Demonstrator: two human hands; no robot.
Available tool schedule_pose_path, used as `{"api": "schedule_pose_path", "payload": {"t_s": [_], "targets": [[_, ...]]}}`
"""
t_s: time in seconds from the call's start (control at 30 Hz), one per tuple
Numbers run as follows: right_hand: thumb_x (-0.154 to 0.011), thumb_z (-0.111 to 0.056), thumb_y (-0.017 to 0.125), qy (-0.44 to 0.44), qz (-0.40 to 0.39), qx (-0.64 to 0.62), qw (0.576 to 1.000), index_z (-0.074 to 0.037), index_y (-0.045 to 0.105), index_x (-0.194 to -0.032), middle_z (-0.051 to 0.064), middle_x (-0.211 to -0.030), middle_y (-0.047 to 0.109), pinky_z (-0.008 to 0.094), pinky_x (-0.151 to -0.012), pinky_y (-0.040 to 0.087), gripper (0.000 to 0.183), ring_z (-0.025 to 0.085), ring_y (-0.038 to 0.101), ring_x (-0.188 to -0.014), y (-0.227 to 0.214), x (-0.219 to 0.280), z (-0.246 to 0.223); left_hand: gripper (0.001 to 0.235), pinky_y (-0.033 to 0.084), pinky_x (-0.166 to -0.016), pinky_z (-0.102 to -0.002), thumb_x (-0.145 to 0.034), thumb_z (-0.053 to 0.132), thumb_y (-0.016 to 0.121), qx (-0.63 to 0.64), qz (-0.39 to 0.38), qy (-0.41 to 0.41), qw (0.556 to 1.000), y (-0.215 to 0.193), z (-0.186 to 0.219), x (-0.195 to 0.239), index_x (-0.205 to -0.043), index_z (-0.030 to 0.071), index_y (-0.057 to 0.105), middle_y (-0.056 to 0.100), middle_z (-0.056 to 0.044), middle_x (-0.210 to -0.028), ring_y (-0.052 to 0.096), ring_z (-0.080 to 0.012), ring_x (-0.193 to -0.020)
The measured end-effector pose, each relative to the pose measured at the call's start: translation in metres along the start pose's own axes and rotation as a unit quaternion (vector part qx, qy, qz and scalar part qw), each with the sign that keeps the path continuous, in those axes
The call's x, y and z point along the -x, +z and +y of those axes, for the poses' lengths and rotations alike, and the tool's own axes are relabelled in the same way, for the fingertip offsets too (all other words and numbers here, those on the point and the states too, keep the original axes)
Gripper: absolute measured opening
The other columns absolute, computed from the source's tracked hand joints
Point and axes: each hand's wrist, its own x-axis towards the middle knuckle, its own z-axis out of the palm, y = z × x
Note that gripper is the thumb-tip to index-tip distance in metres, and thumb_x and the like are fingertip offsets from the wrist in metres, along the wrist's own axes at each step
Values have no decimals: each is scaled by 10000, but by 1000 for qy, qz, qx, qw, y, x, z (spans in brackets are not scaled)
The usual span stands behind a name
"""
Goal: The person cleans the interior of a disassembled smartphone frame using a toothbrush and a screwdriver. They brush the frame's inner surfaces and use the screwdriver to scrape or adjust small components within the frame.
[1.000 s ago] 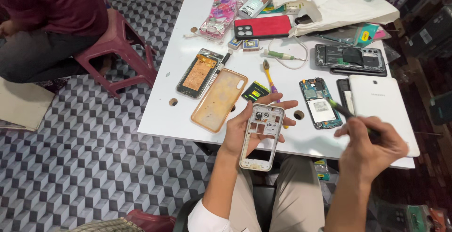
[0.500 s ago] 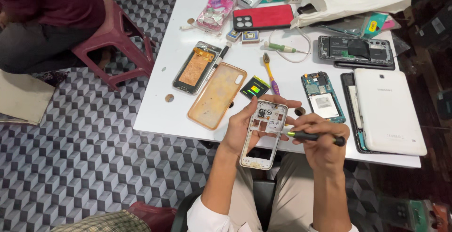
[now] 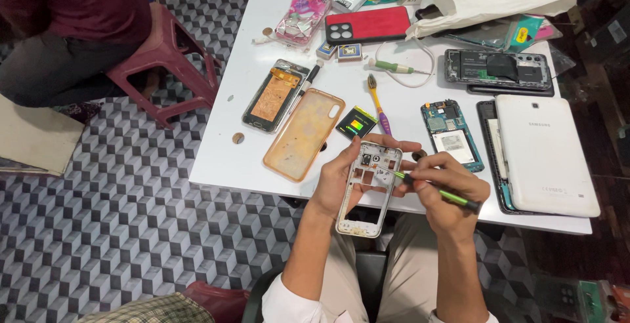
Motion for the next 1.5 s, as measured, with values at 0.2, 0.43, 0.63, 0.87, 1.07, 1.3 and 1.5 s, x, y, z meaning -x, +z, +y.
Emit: {"api": "schedule_pose_path", "payload": {"t_s": [0.2,0.43,0.63,0.87,1.07,1.3,1.5], "targets": [[-792,50,791,-36,-45,190,980,57,741,-953,190,-1036,740,278,-792,606,169,197,735,-904,11,2,-12,578,596,-989,-446,-1139,494,339,-40,17,13,999,0,0,1,-1352,4,559,549,-284,-1487,648,-334,-1268],[-813,69,772,-43,-53,149,987,70,725,-957,188,-1024,732,315,-883,630,151,235,748,-1032,13,4,-13,542,603,-957,-414,-1147,496,332,-38,3,21,999,0,-3,0,-1320,40,568,547,-274,-1498,683,-306,-1187],[-818,41,779,-48,-52,158,985,69,722,-954,186,-1013,733,281,-821,620,150,195,737,-934,13,6,-10,531,607,-918,-394,-1154,502,313,-70,14,39,997,0,-8,1,-1258,46,564,570,-270,-1451,692,-277,-1125],[-799,41,761,-13,-75,149,986,58,736,-937,169,-927,751,261,-718,621,142,185,763,-808,8,-4,-22,478,609,-908,-385,-1157,431,349,-140,17,21,990,-7,-10,-2,-1201,7,566,594,-282,-1390,689,-263,-1079],[-783,71,759,5,-87,200,976,57,769,-981,154,-872,772,253,-695,573,199,181,758,-749,4,-9,-27,459,606,-783,-364,-1141,433,383,-127,16,18,992,-15,-11,-5,-1176,8,553,623,-247,-1316,695,-246,-954],[-780,52,812,-172,-44,351,920,16,770,-966,177,-948,755,272,-740,622,194,210,773,-837,29,11,-17,445,596,-768,-344,-1145,441,360,-153,57,39,986,-10,-13,-6,-1175,33,537,630,-248,-1278,701,-267,-1044],[-785,47,836,-291,-89,401,864,3,769,-940,203,-972,752,302,-717,635,175,248,774,-833,28,13,-6,406,628,-815,-396,-1121,404,344,-115,73,45,990,-8,-11,-8,-1155,43,527,626,-241,-1264,710,-319,-1053]]}}
